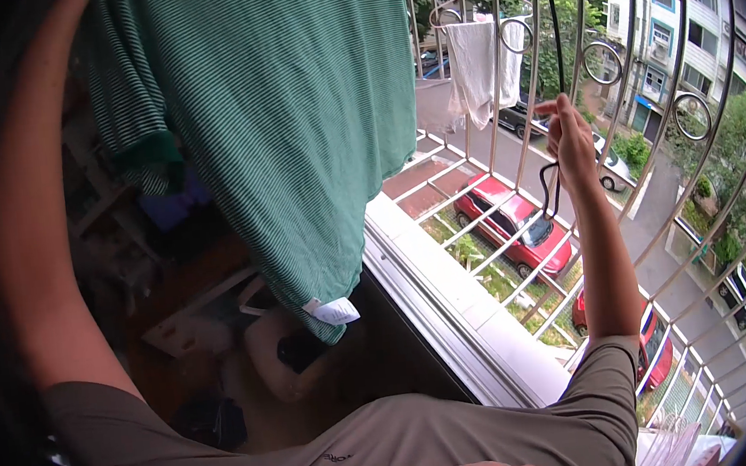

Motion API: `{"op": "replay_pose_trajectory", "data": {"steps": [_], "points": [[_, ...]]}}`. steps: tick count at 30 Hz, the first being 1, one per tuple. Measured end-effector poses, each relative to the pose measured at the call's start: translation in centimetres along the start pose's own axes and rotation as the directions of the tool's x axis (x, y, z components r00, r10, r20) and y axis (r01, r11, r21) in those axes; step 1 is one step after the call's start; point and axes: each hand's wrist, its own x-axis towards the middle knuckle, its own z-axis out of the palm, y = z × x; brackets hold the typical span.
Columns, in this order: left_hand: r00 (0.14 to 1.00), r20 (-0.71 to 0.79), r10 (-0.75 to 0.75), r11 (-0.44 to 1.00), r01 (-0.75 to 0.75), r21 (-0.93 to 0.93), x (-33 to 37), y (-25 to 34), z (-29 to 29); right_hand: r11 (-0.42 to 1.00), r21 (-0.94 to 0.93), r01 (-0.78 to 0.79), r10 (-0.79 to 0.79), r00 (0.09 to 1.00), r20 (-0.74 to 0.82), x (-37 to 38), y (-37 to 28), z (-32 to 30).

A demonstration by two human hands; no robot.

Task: Hanging various items of clothing on hangers and then hanging them on a laundry rack outside a window.

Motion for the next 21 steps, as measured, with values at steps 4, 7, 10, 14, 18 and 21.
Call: {"op": "replay_pose_trajectory", "data": {"steps": [4,7,10,14,18,21], "points": [[0.962,-0.260,-0.079,0.982,0.120,0.147,1.1,2.5,2.1,0.972,0.146,-0.186,0.181,0.982,0.044,-10.8,2.6,-2.1],[0.944,-0.276,-0.179,0.970,0.217,0.113,1.6,3.0,3.4,0.944,0.194,-0.267,0.262,0.964,0.049,-16.7,5.1,-5.2],[0.955,-0.243,-0.169,0.977,0.194,0.084,2.2,3.3,4.5,0.916,0.203,-0.347,0.346,0.937,0.042,-20.1,6.4,-8.3],[0.953,-0.207,-0.223,0.969,0.239,0.056,2.8,3.8,5.8,0.912,0.151,-0.383,0.370,0.923,0.106,-22.1,6.5,-10.7],[0.938,-0.274,-0.210,0.971,0.234,0.056,3.2,4.0,7.0,0.902,0.139,-0.408,0.396,0.912,0.106,-22.9,6.0,-11.3],[0.938,-0.283,-0.200,0.976,0.217,0.029,3.5,4.1,7.6,0.909,0.093,-0.406,0.406,0.914,0.027,-23.2,5.7,-11.4]]}}
